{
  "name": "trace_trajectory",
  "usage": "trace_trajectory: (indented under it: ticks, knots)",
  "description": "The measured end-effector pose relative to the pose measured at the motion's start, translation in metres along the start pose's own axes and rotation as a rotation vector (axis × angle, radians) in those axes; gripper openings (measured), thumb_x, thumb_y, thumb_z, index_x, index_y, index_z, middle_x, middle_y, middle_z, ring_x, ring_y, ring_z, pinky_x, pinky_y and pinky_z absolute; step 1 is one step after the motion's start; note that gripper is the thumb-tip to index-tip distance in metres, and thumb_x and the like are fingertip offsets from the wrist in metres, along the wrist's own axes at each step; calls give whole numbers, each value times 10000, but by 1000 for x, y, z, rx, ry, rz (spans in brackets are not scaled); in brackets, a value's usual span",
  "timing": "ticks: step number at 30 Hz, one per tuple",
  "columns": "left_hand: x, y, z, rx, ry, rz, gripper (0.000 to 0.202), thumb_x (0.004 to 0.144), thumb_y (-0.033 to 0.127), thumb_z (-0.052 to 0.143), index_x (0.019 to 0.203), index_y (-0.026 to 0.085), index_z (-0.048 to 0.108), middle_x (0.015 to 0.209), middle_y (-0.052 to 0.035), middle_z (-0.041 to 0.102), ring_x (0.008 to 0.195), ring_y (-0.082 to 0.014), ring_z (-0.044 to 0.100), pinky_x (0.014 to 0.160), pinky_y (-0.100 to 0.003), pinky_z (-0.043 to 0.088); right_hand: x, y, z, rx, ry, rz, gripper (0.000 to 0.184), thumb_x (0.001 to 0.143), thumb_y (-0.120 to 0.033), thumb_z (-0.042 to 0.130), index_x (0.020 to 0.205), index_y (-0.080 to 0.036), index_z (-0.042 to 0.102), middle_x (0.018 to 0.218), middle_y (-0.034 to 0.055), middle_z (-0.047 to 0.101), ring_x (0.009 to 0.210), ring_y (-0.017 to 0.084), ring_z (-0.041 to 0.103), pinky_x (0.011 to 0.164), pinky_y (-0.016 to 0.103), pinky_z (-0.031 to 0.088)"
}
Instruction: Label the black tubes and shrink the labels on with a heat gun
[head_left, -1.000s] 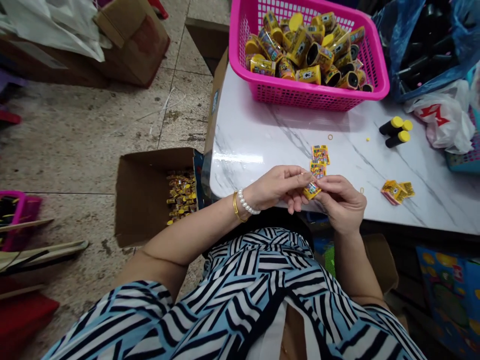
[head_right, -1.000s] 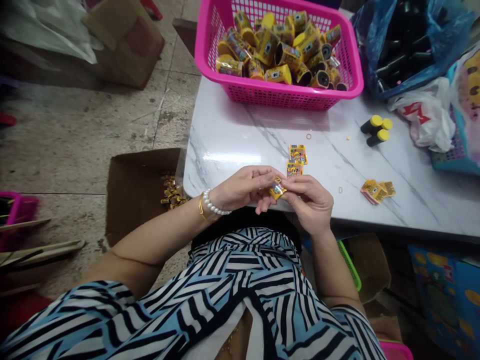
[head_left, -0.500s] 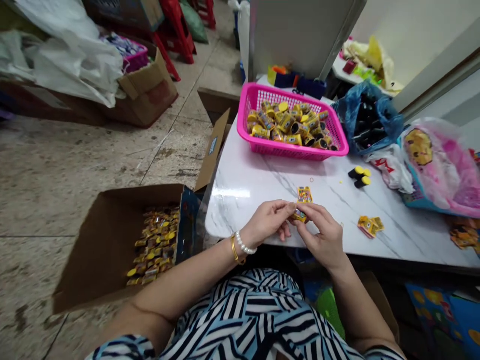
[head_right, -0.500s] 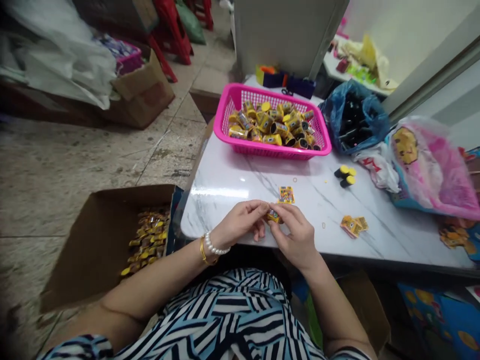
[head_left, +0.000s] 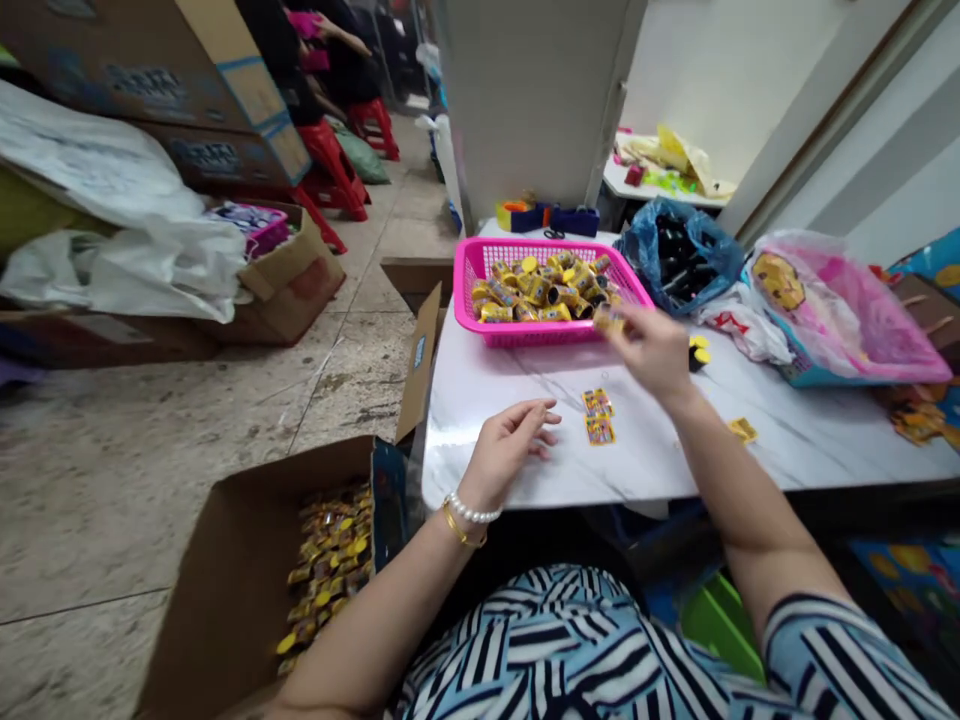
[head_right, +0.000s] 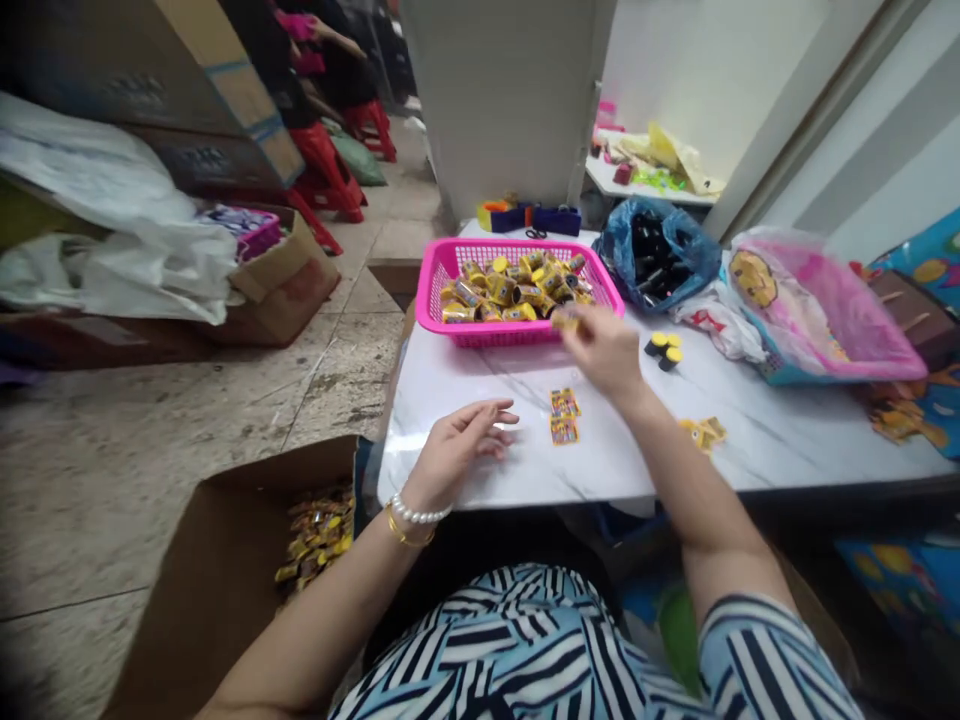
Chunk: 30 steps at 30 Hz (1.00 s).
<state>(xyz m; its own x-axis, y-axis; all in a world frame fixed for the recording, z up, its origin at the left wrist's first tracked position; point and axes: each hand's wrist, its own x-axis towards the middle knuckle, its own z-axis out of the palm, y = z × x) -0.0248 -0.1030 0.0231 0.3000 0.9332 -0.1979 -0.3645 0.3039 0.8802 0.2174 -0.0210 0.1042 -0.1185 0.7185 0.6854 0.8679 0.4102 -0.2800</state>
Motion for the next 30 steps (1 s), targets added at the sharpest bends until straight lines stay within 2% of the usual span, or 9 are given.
trace_trajectory:
  ticks: [3,5,7,11,15,20,25,28,30]
  knots:
    - [-4,-19,6,234,-80,53,447,860,537,849,1021,120,840,973,-123,780,758,-156,675,633,-211,547,50,47,6,-109,10,155,354,912,-299,752,1226,-139,787,998,100,810,890,242,747,930,432,606]
    - [-7,-31,7,350,-82,92,370,885,491,831,1002,141,852,939,-99,781,765,-156,665,671,-213,539,52,55,5,-90,-60,145,463,906,-358,787,1319,-154,746,1109,103,802,934,245,740,952,432,591]
    - [-10,-37,4,393,-45,116,320,910,460,808,990,152,852,882,-77,771,750,-150,655,695,-214,529,26,41,-3,-57,-109,112,401,930,-389,779,1283,-200,769,1136,82,795,953,235,729,974,416,571]
    - [-9,-36,-2,390,14,87,296,900,440,810,933,148,843,711,-37,714,613,-124,582,614,-206,468,-74,-1,-21,42,-263,148,148,957,-348,767,1029,-253,854,917,31,773,787,181,672,834,360,551]
    - [1,-39,4,437,-2,107,284,886,433,822,928,152,842,767,-48,745,626,-114,587,605,-198,456,-150,-6,-12,0,-326,271,111,881,-343,853,966,-274,869,833,38,715,796,196,616,749,356,507]
    - [8,-41,18,371,24,107,296,843,448,850,857,154,818,738,-39,741,602,-111,604,591,-205,473,-165,3,0,29,-272,261,104,927,-322,803,870,-243,844,757,19,680,777,187,598,757,357,506]
    - [7,-37,28,284,29,86,382,812,526,866,885,154,817,751,-44,750,570,-107,591,558,-218,477,-164,-12,-8,46,-24,143,115,955,-327,778,1023,-285,860,814,25,664,791,180,610,753,363,527]
    - [9,-37,30,245,-33,97,382,784,517,885,875,151,824,777,-56,764,617,-112,609,596,-223,493,-167,-29,-11,74,-16,69,150,945,-311,789,1081,-315,853,831,30,663,797,183,602,749,362,530]
    - [11,-38,29,229,-33,126,332,776,474,887,828,153,817,760,-51,760,638,-117,615,615,-226,494,-168,-39,-12,152,-39,150,254,944,-350,788,1191,-302,819,926,45,695,845,188,627,794,372,554]
